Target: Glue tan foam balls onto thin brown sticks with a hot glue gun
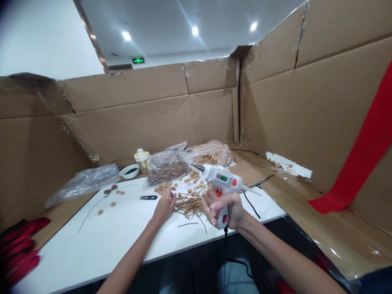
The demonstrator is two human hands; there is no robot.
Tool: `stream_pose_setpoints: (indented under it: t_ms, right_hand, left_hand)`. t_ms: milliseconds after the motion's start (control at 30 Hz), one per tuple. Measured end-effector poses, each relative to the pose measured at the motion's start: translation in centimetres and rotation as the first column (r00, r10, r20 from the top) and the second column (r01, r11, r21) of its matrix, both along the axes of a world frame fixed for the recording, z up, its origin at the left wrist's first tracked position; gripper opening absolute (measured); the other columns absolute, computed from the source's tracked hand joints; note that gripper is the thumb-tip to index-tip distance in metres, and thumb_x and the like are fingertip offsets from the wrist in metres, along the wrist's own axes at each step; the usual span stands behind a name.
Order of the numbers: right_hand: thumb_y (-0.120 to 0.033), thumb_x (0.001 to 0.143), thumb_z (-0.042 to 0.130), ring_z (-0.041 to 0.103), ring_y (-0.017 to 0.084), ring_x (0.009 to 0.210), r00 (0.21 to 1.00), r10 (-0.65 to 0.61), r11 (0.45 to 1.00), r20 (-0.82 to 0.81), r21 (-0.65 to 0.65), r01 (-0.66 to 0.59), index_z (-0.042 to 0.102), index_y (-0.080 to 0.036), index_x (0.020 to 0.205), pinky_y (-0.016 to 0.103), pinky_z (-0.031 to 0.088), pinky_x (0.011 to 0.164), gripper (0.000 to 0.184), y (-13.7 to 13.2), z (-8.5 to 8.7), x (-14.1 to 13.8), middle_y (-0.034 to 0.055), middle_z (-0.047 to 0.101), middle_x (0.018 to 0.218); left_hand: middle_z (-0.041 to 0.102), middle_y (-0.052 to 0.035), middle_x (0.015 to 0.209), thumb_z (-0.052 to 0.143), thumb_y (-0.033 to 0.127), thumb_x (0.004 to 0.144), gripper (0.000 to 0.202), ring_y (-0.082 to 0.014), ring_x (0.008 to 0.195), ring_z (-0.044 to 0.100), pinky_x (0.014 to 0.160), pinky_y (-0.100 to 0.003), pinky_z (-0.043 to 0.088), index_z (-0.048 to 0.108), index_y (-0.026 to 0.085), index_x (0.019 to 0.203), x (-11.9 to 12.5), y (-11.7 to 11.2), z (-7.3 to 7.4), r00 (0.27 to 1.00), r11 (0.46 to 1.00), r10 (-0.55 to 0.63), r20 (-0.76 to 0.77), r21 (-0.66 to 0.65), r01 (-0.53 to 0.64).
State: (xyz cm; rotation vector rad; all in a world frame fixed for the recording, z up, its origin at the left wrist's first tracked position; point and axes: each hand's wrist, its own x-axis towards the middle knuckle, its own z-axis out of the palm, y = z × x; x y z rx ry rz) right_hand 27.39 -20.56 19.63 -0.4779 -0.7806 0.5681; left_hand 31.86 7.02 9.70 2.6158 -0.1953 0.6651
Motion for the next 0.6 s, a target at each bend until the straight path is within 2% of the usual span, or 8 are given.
stream_pose_setpoints:
  t_ms: [600]
  right_hand:
    - [-0.008,0.054,0.056,0.055,0.011,0.035,1.0,-0.012,1.0,-0.018,-0.016,0.012,0.044,-0.016,0.048,0.016,0.035,0.031,0.016,0.02,0.19,-0.3,-0.0018,0.053,0.044]
  left_hand:
    - [0.058,-0.0072,0.078,0.034,0.029,0.092,0.026,-0.0234,0.076,0.058,0.075,-0.038,0.048,0.053,0.016,0.104,0.07,0.04,0.11,1.0,1.0,-0.006,0.005,0.014,0.006]
